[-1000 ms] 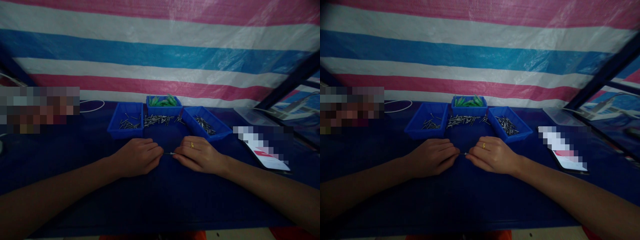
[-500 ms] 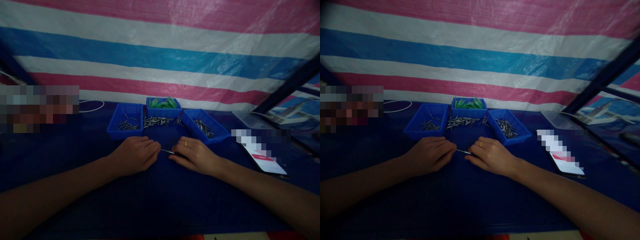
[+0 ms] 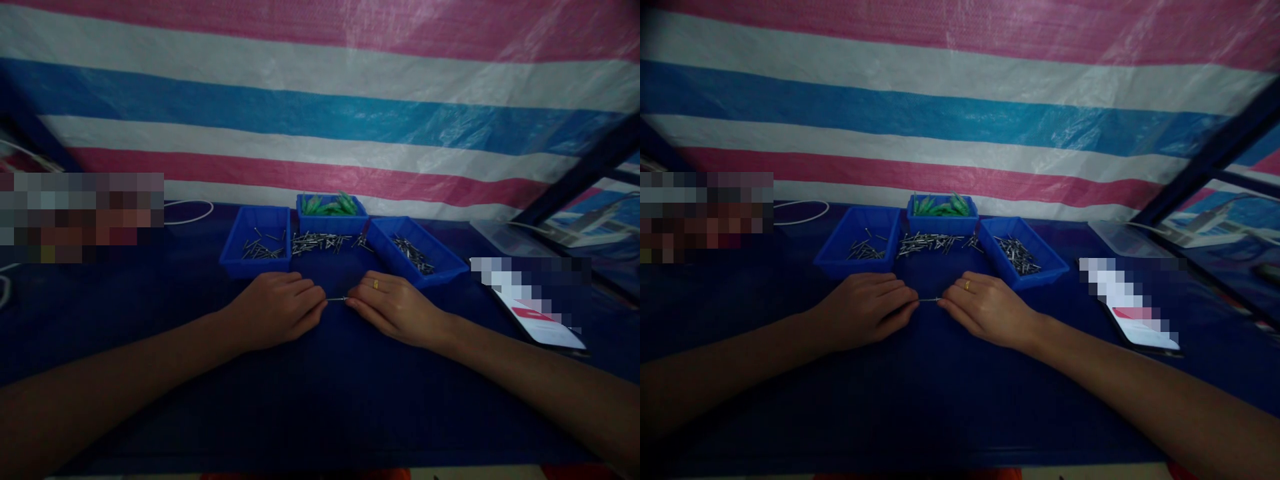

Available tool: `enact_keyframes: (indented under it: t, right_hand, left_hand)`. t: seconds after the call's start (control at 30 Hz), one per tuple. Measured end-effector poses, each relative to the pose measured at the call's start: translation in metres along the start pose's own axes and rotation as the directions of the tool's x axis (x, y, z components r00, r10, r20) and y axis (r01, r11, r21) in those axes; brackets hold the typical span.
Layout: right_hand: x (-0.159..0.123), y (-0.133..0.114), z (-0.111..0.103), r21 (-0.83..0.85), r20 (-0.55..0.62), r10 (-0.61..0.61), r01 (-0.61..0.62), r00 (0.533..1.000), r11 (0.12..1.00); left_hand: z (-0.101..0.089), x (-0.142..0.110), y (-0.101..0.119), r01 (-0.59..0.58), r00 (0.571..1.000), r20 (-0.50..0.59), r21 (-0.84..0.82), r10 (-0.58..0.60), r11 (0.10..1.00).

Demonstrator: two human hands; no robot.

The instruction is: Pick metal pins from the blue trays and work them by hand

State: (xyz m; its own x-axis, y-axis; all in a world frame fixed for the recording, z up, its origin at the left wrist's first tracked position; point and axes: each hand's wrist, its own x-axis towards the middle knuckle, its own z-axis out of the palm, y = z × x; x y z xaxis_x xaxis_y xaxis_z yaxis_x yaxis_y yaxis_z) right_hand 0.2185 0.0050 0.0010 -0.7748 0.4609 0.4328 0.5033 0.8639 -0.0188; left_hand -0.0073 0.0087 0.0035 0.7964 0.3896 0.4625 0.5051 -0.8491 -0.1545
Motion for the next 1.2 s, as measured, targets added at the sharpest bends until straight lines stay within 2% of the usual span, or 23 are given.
enact_keyframes:
  t: [0.53, 0.83, 1.03, 1.2]
  right_hand:
    - [-0.0042, 0.0037, 0.0015, 0.005, 0.01, -0.032, 0.032, 0.999, 0.999]
    - [-0.0012, 0.0011, -0.0006, 0.002, -0.008, -0.037, 0.037, 0.999, 0.999]
    - [-0.0027, 0.0005, -0.0018, 0.116, -0.031, 0.036, -0.032, 0.999, 0.993]
    - [-0.0011, -0.0001, -0.0023, 0.132, 0.056, -0.085, 0.077, 0.995, 0.988]
  left_hand:
    - [0.0059, -0.0037, -0.0025, -0.056, 0.998, -0.005, 0.032, 0.056, 0.998]
    - [0.0016, -0.0007, 0.0003, -0.01, 1.0, 0.012, -0.024, 0.01, 1.0]
    - [0.0021, -0.0019, -0.001, 0.027, 0.999, 0.025, -0.033, -0.026, 0.999]
    - [0.0026, -0.001, -0.0019, 0.065, 0.997, 0.039, 0.008, -0.066, 0.998]
